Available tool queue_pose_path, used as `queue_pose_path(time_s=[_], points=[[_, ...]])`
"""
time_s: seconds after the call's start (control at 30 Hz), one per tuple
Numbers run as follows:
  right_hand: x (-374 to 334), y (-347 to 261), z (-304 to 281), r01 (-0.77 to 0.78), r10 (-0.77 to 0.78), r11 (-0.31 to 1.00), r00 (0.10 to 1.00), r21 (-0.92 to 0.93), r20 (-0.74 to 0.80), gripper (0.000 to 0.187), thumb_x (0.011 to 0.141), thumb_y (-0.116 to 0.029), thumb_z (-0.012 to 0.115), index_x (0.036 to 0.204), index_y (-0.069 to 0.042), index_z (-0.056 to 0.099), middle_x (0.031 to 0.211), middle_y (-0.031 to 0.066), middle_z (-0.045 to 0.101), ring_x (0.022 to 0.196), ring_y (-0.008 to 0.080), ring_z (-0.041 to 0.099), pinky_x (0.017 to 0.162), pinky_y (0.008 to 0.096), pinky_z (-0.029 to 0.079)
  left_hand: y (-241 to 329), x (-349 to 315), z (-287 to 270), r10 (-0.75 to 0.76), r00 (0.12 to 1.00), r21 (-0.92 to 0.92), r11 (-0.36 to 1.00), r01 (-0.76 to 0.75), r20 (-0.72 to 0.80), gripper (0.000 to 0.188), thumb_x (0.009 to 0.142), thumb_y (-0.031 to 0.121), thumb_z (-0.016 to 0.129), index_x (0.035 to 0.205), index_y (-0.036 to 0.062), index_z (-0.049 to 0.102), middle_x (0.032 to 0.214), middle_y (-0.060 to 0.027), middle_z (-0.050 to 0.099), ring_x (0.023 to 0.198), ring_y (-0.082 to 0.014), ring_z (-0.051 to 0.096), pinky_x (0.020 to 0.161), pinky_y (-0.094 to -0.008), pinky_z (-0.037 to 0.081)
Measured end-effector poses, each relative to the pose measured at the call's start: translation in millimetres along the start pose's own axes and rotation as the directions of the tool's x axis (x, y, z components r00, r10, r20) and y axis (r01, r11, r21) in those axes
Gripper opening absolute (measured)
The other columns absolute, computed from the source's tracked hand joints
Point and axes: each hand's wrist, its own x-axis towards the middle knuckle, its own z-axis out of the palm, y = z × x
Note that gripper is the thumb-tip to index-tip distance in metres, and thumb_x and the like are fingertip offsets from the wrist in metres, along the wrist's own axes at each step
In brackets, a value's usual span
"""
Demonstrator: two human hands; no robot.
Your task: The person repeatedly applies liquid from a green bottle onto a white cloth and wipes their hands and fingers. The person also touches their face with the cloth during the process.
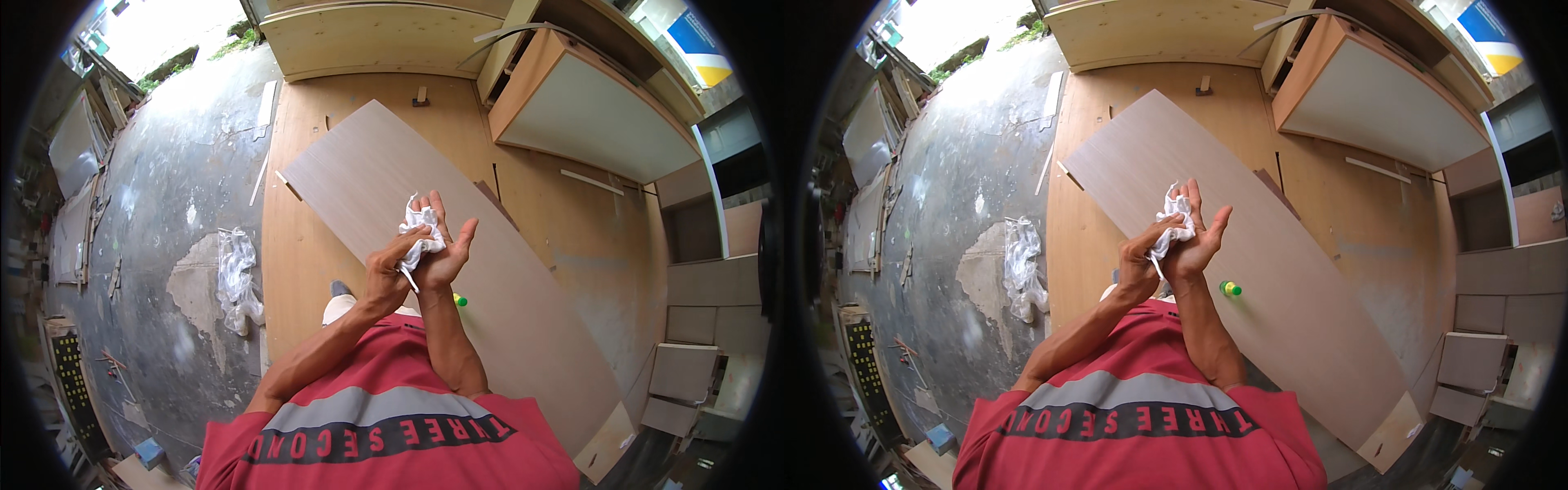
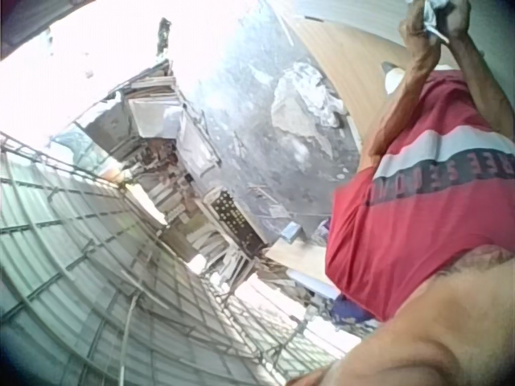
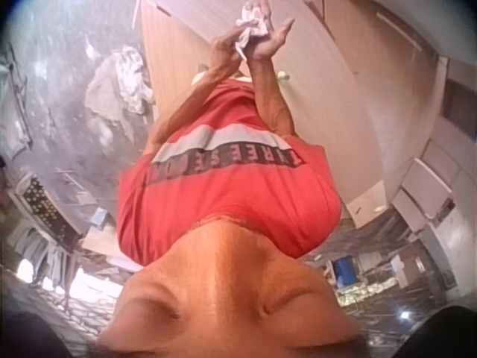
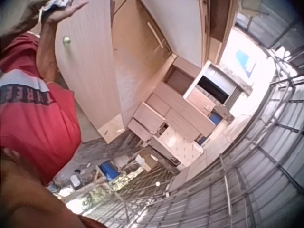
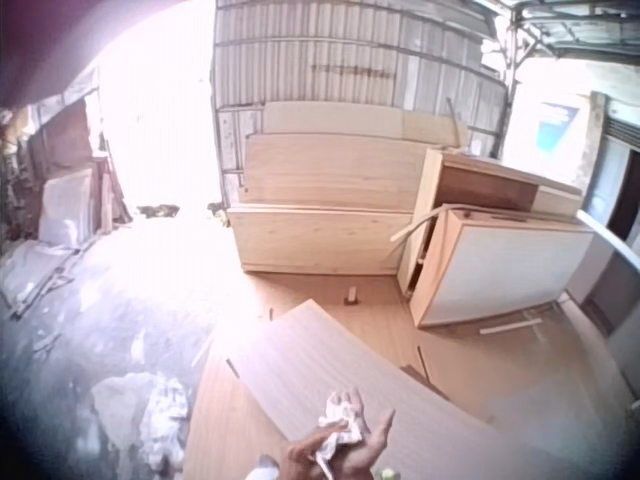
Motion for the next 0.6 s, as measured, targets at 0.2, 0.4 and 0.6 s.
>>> queue_pose_path(time_s=[0.2,0.4,0.6], points=[[14,-15,-28,-0.073,0.063,0.986,0.996,0.149,0.069,0.109,0.093,-0.082,0.036,0.164,-0.005,0.009,0.171,0.0185,-0.006,0.16,0.0274,-0.004,0.126,0.0498,0.011,8,-14,4,0.295,0.954,0.227,0.934,-0.277,-0.049,0.04,0.074,-0.005,0.074,0.113,0.0061,0.072,0.12,-0.0121,0.074,0.124,-0.0268,0.067,0.101,-0.0445,0.049],[6,-8,-9,-0.112,0.098,0.984,0.99,0.136,0.104,0.103,0.093,-0.082,0.032,0.165,-0.012,0.012,0.172,0.0179,-0.006,0.16,0.0289,0.0,0.127,0.0512,0.009,-13,24,-17,0.201,0.974,0.297,0.929,-0.222,0.1,0.054,0.066,-0.006,0.076,0.116,0.0132,0.07,0.118,-0.0049,0.073,0.104,-0.0196,0.069,0.088,-0.0413,0.037],[23,-8,-13,-0.008,0.02,0.997,0.99,-0.083,0.142,0.108,0.091,-0.086,0.022,0.165,-0.008,0.007,0.17,0.0225,-0.009,0.158,0.0316,-0.01,0.127,0.0488,-0.004,7,-1,-9,0.327,0.937,0.244,0.905,-0.349,0.125,0.051,0.059,0.0,0.081,0.108,0.0037,0.069,0.088,-0.0114,0.06,0.08,-0.0306,0.063,0.069,-0.0376,0.05]])
